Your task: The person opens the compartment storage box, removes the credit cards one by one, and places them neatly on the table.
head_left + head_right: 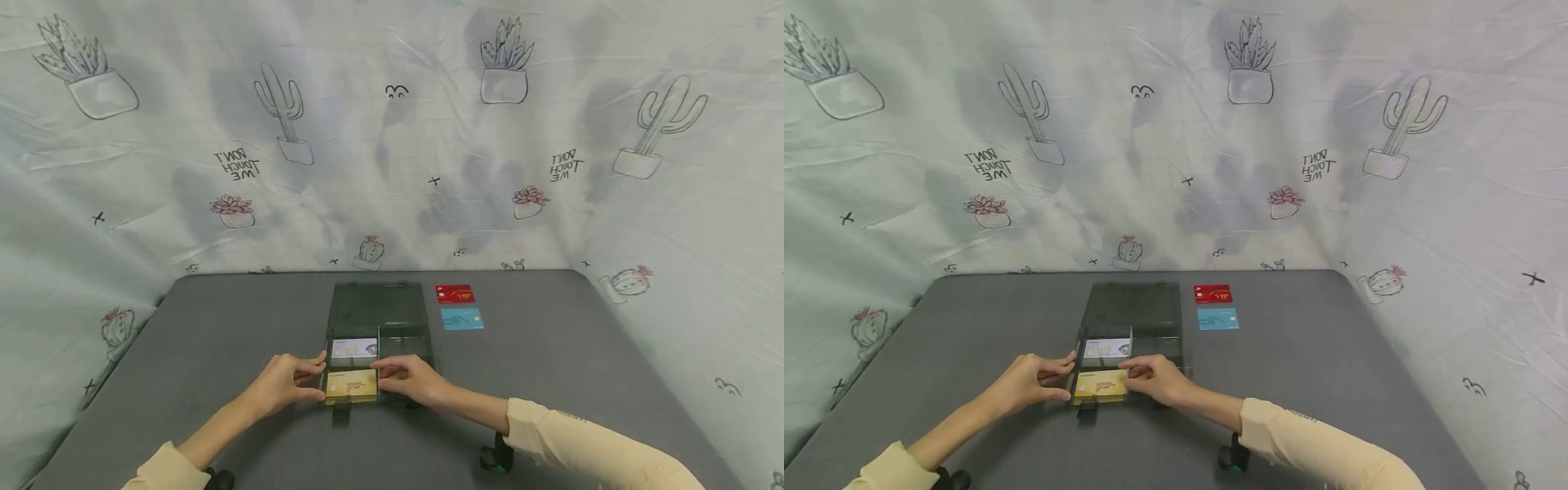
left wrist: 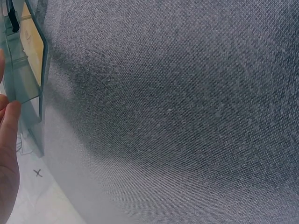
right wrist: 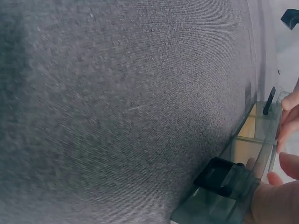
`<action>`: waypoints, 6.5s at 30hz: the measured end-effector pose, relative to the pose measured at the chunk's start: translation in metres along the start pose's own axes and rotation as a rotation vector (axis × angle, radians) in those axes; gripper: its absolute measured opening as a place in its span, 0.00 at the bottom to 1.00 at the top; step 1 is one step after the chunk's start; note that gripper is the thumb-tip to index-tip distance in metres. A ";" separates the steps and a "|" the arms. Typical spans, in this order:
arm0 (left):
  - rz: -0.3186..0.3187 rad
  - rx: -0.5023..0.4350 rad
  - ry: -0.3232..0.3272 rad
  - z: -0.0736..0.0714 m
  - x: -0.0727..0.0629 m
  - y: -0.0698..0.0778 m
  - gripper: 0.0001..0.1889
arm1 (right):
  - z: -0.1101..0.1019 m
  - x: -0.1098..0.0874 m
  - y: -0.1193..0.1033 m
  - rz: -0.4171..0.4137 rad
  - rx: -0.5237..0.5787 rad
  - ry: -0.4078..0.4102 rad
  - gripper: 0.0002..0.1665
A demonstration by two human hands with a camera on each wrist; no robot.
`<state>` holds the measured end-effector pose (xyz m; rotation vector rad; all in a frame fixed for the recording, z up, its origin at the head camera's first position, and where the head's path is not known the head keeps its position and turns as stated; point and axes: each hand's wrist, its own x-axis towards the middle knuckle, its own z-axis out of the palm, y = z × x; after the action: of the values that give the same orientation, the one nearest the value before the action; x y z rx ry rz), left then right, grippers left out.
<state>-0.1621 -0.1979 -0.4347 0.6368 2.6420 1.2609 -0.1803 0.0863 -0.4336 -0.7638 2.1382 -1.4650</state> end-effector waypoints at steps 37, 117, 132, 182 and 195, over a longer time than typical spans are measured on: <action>-0.035 -0.043 0.004 0.000 0.002 0.003 0.30 | 0.018 0.028 -0.037 0.226 -0.409 -0.022 0.25; -0.037 -0.026 0.016 -0.005 0.013 -0.002 0.30 | 0.017 0.039 -0.019 -0.151 -0.506 0.096 0.04; -0.092 0.002 0.024 -0.004 0.014 0.002 0.28 | 0.002 0.042 -0.017 0.137 -0.003 0.151 0.09; -0.069 -0.082 0.007 -0.007 0.020 0.005 0.31 | -0.074 -0.007 0.007 0.191 0.233 0.025 0.35; -0.068 -0.067 0.006 -0.009 0.021 0.003 0.29 | -0.100 -0.023 0.018 0.234 0.275 0.028 0.38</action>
<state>-0.1829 -0.1930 -0.4258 0.5286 2.5911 1.3273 -0.2294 0.1765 -0.4152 -0.3823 1.9148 -1.6031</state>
